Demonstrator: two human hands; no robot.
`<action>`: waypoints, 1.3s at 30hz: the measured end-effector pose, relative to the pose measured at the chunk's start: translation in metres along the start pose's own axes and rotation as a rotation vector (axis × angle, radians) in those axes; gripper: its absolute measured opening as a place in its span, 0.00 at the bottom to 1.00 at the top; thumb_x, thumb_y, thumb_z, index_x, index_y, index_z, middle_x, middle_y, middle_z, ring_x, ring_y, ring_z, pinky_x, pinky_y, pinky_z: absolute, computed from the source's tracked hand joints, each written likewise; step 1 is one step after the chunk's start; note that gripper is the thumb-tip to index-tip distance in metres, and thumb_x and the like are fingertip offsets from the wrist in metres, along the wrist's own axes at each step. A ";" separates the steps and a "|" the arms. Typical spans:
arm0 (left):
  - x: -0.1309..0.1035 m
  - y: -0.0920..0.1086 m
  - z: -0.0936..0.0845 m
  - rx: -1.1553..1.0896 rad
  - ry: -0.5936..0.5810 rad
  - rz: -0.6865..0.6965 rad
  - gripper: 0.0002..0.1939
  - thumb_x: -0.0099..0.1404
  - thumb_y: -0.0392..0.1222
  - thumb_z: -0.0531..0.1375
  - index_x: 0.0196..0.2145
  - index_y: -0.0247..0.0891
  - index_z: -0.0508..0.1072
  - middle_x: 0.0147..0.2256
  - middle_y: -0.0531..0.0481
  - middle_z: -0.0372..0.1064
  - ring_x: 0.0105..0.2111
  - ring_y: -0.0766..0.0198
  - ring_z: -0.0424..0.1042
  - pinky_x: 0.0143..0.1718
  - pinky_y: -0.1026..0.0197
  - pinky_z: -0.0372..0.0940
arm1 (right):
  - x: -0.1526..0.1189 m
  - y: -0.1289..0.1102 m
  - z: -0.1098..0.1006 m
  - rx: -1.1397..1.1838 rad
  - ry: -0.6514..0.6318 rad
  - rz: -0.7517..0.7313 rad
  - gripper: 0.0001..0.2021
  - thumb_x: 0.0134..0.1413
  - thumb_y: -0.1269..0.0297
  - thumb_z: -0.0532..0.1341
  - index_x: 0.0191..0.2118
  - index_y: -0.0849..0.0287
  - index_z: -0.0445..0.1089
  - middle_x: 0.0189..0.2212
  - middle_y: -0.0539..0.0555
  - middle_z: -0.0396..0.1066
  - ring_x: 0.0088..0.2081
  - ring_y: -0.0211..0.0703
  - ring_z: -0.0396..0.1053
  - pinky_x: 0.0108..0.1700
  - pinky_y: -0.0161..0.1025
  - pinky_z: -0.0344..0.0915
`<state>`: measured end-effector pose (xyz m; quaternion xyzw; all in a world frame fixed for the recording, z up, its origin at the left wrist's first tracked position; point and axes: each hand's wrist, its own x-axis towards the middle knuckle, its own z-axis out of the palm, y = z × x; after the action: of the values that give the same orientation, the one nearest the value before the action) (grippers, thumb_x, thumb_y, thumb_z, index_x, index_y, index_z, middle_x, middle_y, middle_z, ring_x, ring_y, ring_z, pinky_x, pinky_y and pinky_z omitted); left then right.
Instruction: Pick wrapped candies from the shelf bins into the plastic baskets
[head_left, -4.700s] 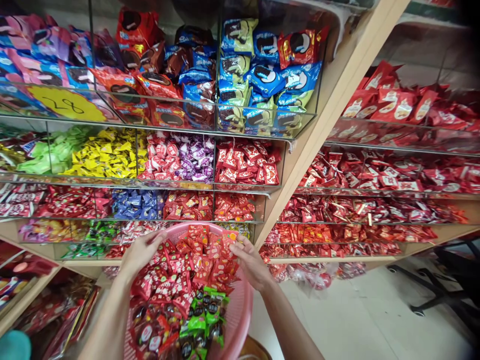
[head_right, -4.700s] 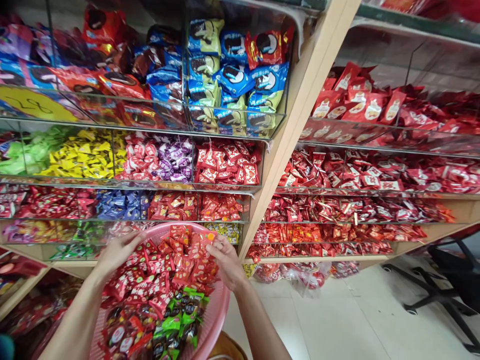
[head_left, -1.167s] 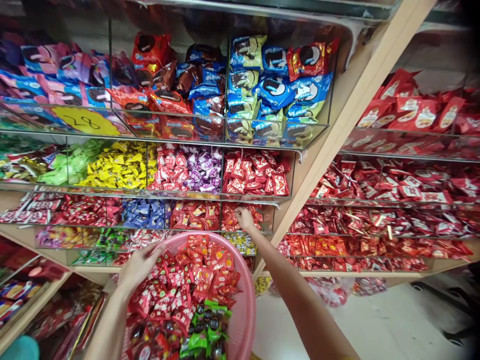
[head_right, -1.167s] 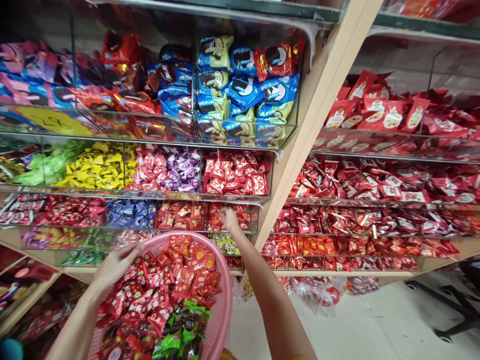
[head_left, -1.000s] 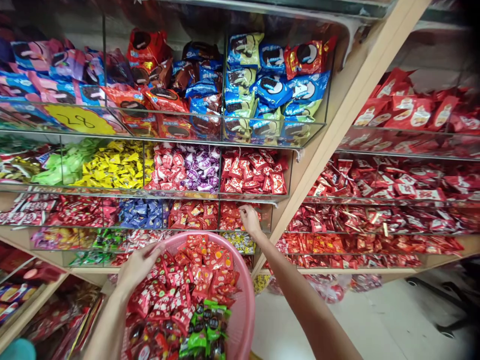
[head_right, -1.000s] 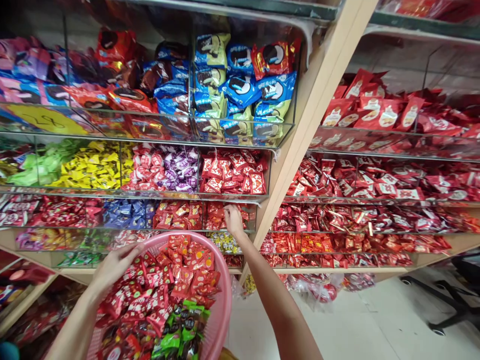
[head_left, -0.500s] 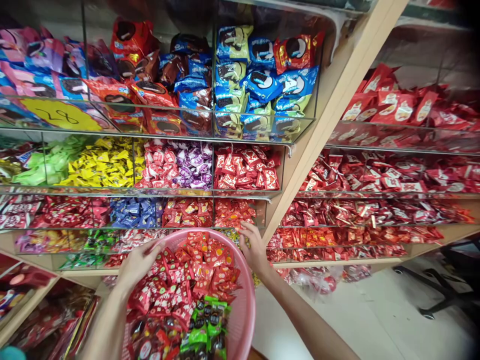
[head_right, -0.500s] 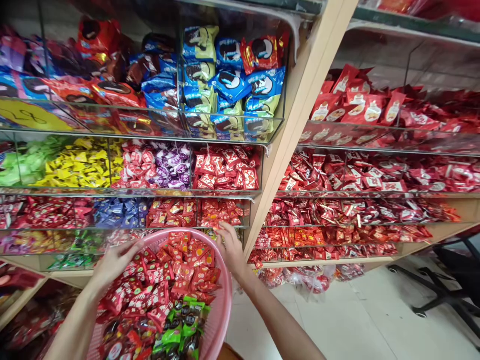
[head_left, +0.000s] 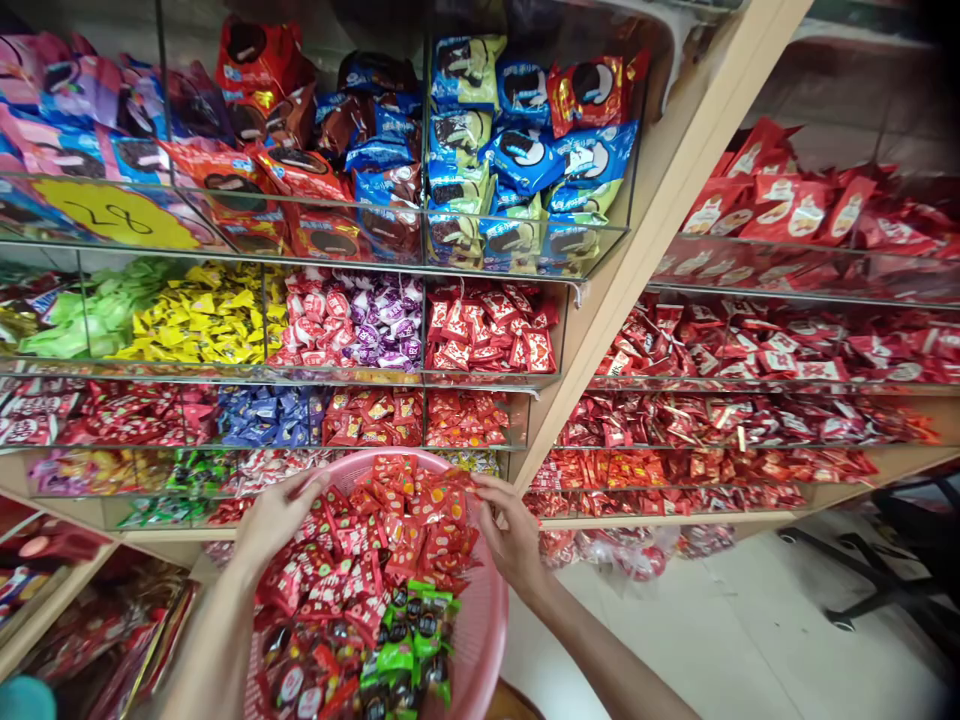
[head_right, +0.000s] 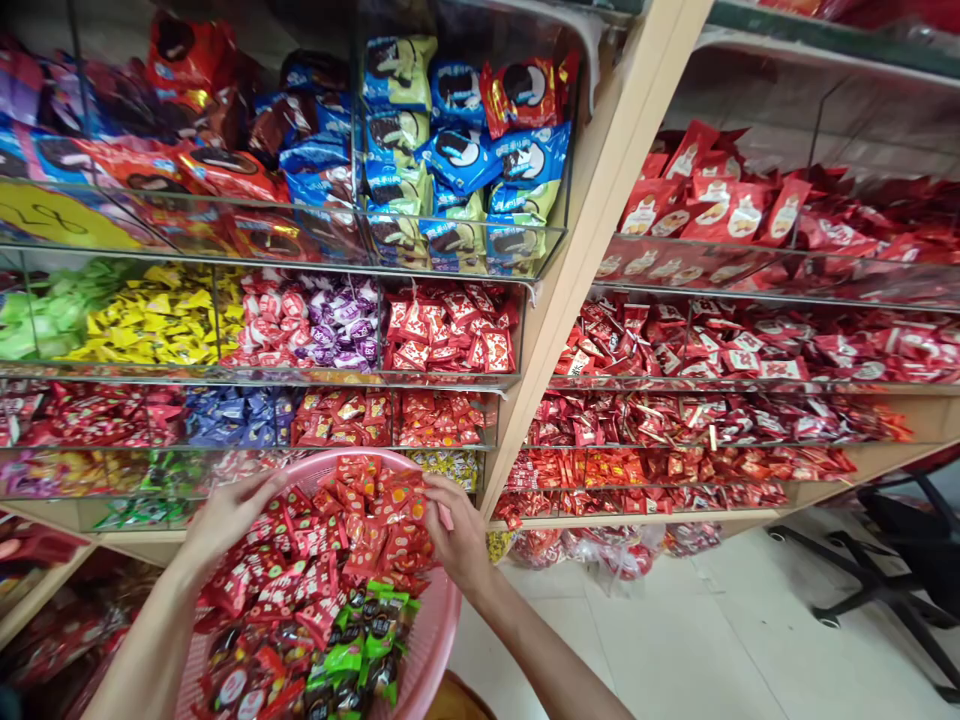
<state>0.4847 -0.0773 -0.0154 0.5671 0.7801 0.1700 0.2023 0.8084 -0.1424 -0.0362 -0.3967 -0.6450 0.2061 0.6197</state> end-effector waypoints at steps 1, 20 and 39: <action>0.000 0.001 -0.001 0.000 0.004 -0.004 0.32 0.56 0.67 0.52 0.52 0.47 0.71 0.51 0.47 0.69 0.52 0.47 0.66 0.50 0.52 0.60 | -0.002 -0.005 0.002 0.105 0.023 0.118 0.08 0.57 0.69 0.56 0.42 0.53 0.67 0.43 0.56 0.71 0.44 0.43 0.71 0.45 0.46 0.69; 0.007 -0.009 0.006 -0.027 0.048 0.047 0.27 0.56 0.62 0.55 0.49 0.48 0.73 0.46 0.51 0.73 0.48 0.49 0.69 0.47 0.55 0.63 | -0.055 -0.049 0.053 1.481 0.013 1.323 0.06 0.46 0.66 0.66 0.31 0.57 0.68 0.32 0.48 0.72 0.22 0.29 0.58 0.23 0.29 0.52; -0.002 -0.008 -0.002 -0.024 0.033 -0.004 0.30 0.56 0.64 0.53 0.51 0.47 0.72 0.49 0.49 0.71 0.50 0.48 0.68 0.50 0.54 0.60 | -0.054 -0.054 0.046 1.262 -0.535 1.333 0.20 0.48 0.58 0.64 0.49 0.55 0.68 0.37 0.51 0.72 0.32 0.37 0.70 0.33 0.34 0.65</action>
<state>0.4776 -0.0813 -0.0171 0.5601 0.7824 0.1885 0.1966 0.7452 -0.2062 -0.0362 -0.2149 -0.1766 0.9102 0.3068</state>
